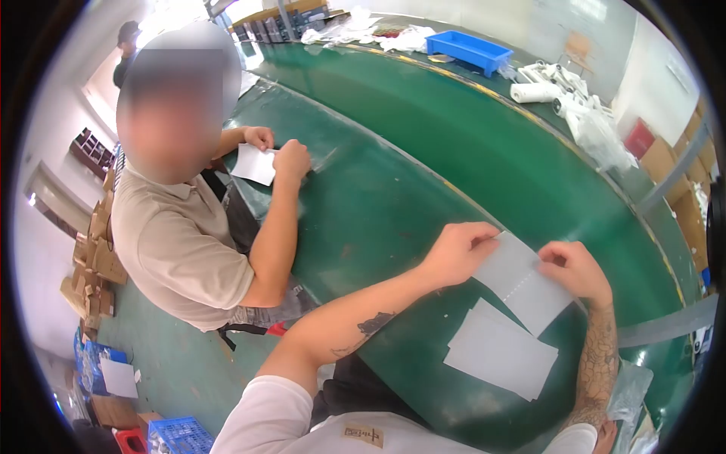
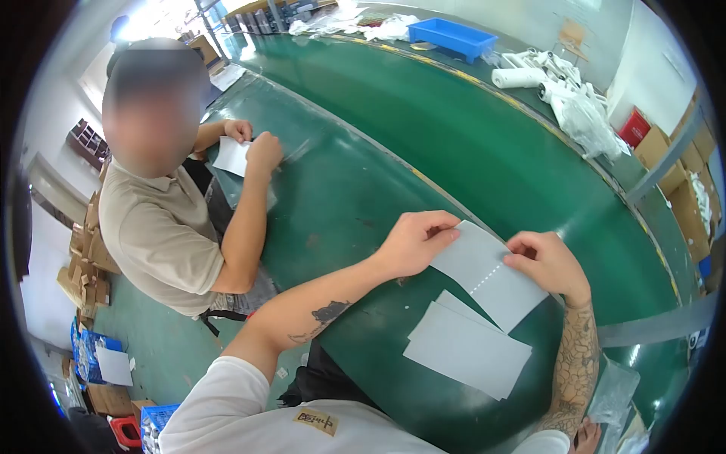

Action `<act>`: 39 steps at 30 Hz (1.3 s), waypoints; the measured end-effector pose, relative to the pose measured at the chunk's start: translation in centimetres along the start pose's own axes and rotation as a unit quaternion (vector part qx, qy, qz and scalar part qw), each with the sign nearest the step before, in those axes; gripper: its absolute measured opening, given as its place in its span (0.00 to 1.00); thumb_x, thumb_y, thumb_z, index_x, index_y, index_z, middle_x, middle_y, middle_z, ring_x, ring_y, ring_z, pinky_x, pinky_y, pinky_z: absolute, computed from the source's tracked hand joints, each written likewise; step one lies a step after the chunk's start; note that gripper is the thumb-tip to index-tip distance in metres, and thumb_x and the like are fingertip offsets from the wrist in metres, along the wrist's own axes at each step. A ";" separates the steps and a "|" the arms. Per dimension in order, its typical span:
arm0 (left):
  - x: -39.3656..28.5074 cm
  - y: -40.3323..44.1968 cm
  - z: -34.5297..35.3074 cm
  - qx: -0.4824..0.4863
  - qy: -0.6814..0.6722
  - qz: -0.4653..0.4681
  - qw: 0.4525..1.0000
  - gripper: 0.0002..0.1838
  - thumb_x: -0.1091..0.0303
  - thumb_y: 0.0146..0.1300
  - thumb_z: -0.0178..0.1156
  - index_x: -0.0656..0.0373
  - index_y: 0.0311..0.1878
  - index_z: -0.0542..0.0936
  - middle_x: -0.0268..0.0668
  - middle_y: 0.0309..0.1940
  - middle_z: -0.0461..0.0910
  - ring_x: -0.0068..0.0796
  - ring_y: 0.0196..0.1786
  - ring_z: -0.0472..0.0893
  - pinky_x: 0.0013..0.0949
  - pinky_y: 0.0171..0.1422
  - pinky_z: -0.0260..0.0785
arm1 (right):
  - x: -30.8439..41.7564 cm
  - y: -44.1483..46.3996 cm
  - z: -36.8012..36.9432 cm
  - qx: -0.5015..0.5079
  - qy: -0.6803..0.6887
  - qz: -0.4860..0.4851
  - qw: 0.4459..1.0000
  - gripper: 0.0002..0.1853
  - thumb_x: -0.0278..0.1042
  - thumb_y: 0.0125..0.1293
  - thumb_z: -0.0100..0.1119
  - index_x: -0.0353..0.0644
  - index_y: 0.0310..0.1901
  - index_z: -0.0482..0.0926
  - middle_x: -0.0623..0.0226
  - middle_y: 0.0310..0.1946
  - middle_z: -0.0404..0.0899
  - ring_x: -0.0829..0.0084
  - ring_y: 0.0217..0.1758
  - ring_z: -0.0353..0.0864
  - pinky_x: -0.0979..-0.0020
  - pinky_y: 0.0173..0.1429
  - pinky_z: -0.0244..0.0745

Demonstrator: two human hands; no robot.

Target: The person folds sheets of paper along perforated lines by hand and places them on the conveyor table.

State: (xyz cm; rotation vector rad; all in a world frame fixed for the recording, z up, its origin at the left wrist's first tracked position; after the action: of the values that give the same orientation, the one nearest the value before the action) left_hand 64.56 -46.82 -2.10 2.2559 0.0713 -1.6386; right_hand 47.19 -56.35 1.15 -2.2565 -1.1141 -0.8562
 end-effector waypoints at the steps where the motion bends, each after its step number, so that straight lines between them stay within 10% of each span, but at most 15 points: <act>1: 0.2 -0.1 0.4 0.007 -0.008 0.001 1.000 0.08 0.71 0.67 0.63 0.65 0.45 0.83 0.38 0.27 0.81 0.24 0.28 0.76 0.30 0.35 0.70 | -0.3 0.0 0.3 -0.003 -0.002 0.009 1.000 0.10 0.31 0.61 0.68 0.34 0.39 0.83 0.68 0.25 0.80 0.81 0.29 0.76 0.75 0.35 0.72; 5: -2.0 -0.7 0.6 -0.005 0.070 0.130 0.989 0.08 0.72 0.65 0.64 0.65 0.44 0.83 0.42 0.32 0.82 0.31 0.31 0.81 0.32 0.37 0.73 | -1.7 1.3 2.6 -0.011 0.085 -0.068 0.994 0.11 0.33 0.63 0.67 0.36 0.41 0.83 0.65 0.26 0.81 0.77 0.28 0.77 0.72 0.35 0.73; 11: -0.1 -0.7 0.7 -0.027 0.054 0.021 0.998 0.07 0.74 0.63 0.63 0.66 0.43 0.83 0.44 0.31 0.82 0.34 0.30 0.81 0.33 0.36 0.73 | -1.0 1.5 3.3 -0.023 -0.019 -0.111 0.993 0.12 0.38 0.65 0.65 0.38 0.41 0.82 0.55 0.28 0.80 0.61 0.29 0.79 0.65 0.36 0.73; 18: -0.6 -0.5 0.5 -0.023 0.041 0.026 0.999 0.07 0.74 0.63 0.64 0.65 0.42 0.83 0.43 0.29 0.81 0.34 0.28 0.80 0.33 0.34 0.72 | 0.2 1.2 3.6 -0.051 0.009 -0.086 0.995 0.14 0.40 0.67 0.67 0.39 0.47 0.82 0.63 0.32 0.83 0.76 0.31 0.78 0.71 0.38 0.74; 39: -2.7 -0.9 -0.6 -0.037 0.022 0.076 0.996 0.05 0.74 0.60 0.65 0.64 0.39 0.83 0.41 0.28 0.82 0.37 0.31 0.81 0.37 0.35 0.73 | 0.5 1.2 3.8 -0.086 0.047 -0.069 0.993 0.15 0.38 0.67 0.66 0.40 0.51 0.82 0.63 0.41 0.85 0.74 0.39 0.82 0.71 0.45 0.77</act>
State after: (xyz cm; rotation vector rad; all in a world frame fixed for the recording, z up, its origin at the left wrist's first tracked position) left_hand 63.99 -45.31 0.38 2.1851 -0.0280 -1.4845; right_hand 49.67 -54.28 -1.32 -2.2694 -1.2037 -1.1416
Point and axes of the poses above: each hand's wrist, its own y-axis towards the middle knuckle, its own z-axis out of the palm, x = y × z, the point moved 9 cm from there along y, towards the middle knuckle
